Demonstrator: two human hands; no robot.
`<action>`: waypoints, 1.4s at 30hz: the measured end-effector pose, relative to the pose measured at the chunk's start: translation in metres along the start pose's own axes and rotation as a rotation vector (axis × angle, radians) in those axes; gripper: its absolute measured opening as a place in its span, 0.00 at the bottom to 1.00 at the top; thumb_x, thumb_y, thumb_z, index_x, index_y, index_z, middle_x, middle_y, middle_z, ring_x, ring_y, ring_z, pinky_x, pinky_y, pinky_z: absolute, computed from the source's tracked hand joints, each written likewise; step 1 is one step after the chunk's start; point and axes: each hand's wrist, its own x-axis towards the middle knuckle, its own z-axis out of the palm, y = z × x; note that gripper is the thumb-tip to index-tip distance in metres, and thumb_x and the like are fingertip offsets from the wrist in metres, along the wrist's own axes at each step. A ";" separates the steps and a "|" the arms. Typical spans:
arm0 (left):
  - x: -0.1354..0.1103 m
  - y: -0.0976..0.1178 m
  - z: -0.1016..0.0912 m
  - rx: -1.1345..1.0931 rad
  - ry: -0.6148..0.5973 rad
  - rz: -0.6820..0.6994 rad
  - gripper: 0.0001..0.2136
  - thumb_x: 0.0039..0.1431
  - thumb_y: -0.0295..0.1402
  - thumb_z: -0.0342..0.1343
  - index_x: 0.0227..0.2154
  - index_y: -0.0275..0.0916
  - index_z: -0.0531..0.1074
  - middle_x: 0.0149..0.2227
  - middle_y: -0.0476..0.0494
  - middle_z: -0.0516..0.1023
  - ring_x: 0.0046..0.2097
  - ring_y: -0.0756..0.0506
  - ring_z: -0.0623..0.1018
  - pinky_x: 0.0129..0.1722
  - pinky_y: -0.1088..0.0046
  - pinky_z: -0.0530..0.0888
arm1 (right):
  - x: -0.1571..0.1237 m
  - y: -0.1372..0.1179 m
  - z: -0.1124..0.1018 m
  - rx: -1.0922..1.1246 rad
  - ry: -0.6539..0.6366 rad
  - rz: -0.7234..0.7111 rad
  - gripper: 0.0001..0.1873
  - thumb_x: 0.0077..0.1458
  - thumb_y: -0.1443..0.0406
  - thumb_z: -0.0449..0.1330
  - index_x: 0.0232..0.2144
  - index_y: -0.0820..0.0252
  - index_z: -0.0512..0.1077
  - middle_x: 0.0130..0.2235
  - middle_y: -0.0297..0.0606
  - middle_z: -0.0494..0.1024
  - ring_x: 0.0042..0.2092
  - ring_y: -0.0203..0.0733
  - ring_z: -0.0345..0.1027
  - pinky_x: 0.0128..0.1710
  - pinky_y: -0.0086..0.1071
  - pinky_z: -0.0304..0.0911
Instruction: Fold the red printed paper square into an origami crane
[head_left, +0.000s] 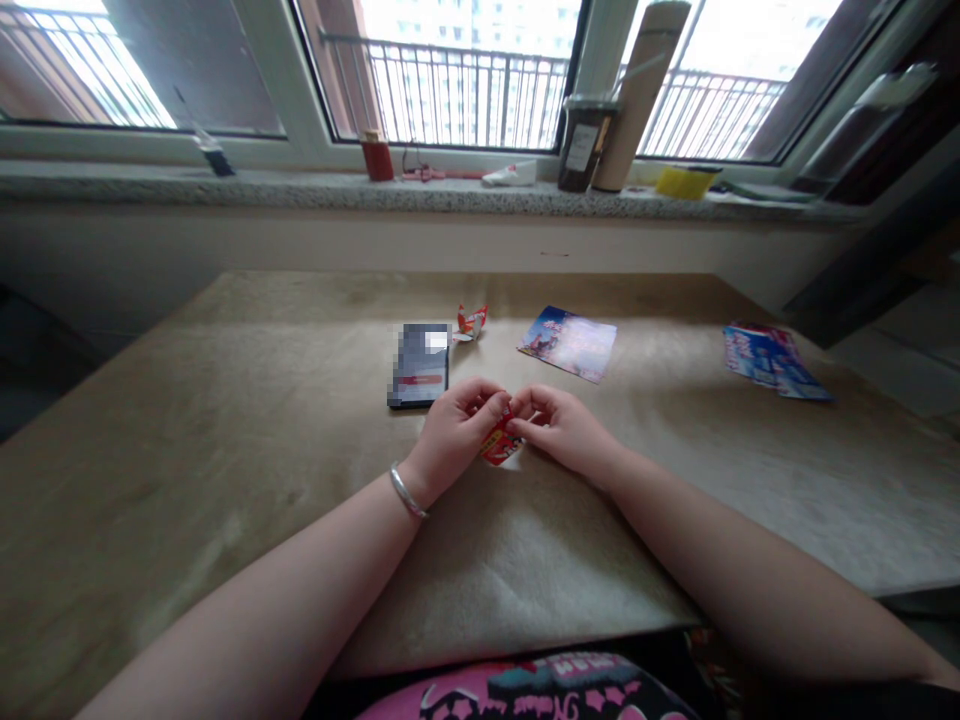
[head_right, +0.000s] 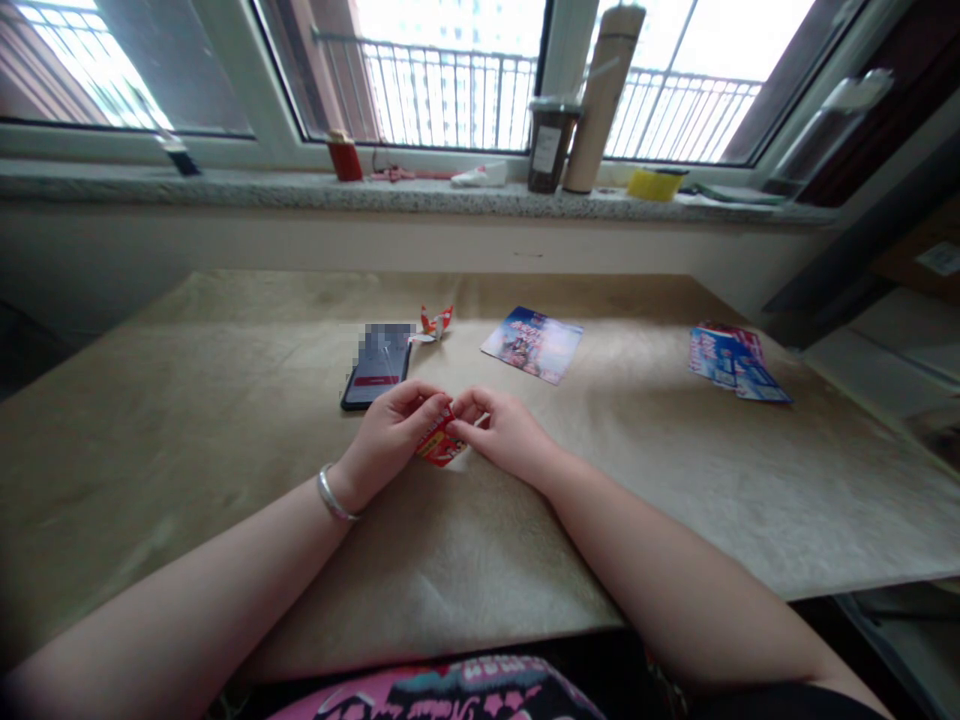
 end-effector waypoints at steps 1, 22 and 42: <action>0.000 0.000 0.000 0.004 0.005 0.005 0.11 0.55 0.40 0.55 0.28 0.35 0.70 0.25 0.50 0.72 0.28 0.52 0.70 0.28 0.79 0.67 | 0.000 0.000 0.000 0.002 -0.001 0.001 0.07 0.47 0.63 0.60 0.28 0.60 0.67 0.27 0.30 0.73 0.26 0.32 0.67 0.27 0.26 0.62; 0.004 -0.003 -0.002 -0.083 0.045 0.061 0.10 0.58 0.37 0.51 0.30 0.36 0.70 0.26 0.50 0.72 0.30 0.52 0.71 0.32 0.78 0.70 | -0.001 0.000 -0.001 0.155 -0.006 0.022 0.13 0.49 0.56 0.60 0.28 0.60 0.67 0.28 0.32 0.72 0.29 0.34 0.66 0.30 0.29 0.63; 0.004 -0.005 0.001 -0.254 0.054 -0.003 0.07 0.51 0.33 0.58 0.32 0.36 0.68 0.26 0.51 0.73 0.29 0.52 0.75 0.33 0.76 0.73 | 0.003 0.000 -0.006 0.503 0.088 0.156 0.20 0.39 0.52 0.66 0.27 0.59 0.66 0.24 0.28 0.72 0.23 0.32 0.64 0.24 0.27 0.61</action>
